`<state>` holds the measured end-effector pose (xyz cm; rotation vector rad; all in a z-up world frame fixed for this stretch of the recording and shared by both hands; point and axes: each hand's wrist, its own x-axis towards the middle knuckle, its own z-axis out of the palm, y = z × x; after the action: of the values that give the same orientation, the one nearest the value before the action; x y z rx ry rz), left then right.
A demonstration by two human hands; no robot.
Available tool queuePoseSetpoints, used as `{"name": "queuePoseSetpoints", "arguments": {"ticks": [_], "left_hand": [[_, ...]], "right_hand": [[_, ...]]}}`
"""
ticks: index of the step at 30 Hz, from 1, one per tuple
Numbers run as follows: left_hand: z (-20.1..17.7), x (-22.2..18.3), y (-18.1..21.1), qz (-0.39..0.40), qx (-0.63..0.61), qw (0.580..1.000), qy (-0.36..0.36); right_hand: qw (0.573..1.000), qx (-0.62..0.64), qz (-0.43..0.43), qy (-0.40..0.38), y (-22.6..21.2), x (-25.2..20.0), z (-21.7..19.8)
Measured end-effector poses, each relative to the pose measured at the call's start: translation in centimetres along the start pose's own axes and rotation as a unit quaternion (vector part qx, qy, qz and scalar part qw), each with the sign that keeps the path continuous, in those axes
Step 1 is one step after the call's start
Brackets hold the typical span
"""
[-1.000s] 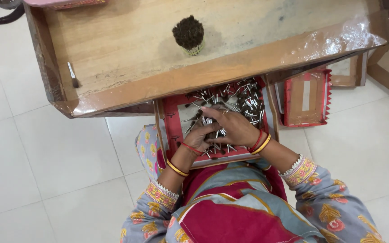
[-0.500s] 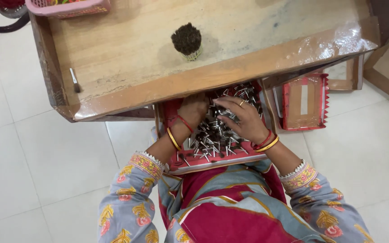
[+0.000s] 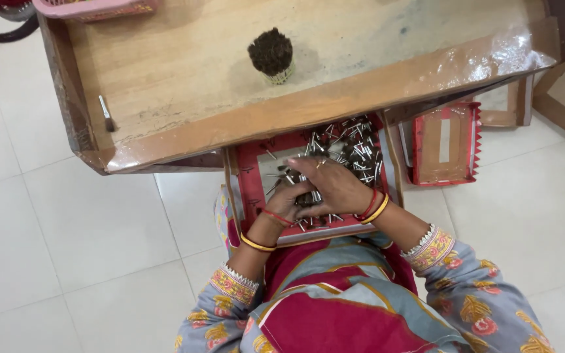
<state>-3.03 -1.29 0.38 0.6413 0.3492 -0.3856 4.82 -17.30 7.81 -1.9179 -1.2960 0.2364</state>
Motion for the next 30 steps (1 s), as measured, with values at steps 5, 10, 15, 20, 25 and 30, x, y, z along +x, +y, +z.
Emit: {"name": "queuePoseSetpoints", "arguments": {"ticks": [5,10,15,20,25,30], "left_hand": [[0.0,0.1,-0.5,0.000,0.001,1.000,0.006],[1.5,-0.7,0.9,-0.040,-0.027,0.998,-0.040],[0.9,-0.7,0.6,-0.020,-0.031,0.998,-0.049],[0.8,0.0,0.7,0.119,0.253,0.960,0.014],[0.6,0.3,0.2,0.181,0.457,0.868,0.077],[3.0,-0.9,1.5,0.209,0.504,0.831,0.109]], "right_hand": [[1.000,-0.011,0.007,-0.024,-0.9,0.1,-0.7],[0.998,-0.018,0.036,-0.050,-1.1,-0.2,-0.7],[0.999,0.026,-0.001,-0.042,-1.6,0.7,-1.3],[0.998,0.066,0.012,0.018,-1.9,0.1,-1.8],[0.998,0.004,0.010,0.067,-2.2,-0.2,-1.2],[0.997,0.024,0.031,0.067,-2.8,-0.3,-0.8]]}}
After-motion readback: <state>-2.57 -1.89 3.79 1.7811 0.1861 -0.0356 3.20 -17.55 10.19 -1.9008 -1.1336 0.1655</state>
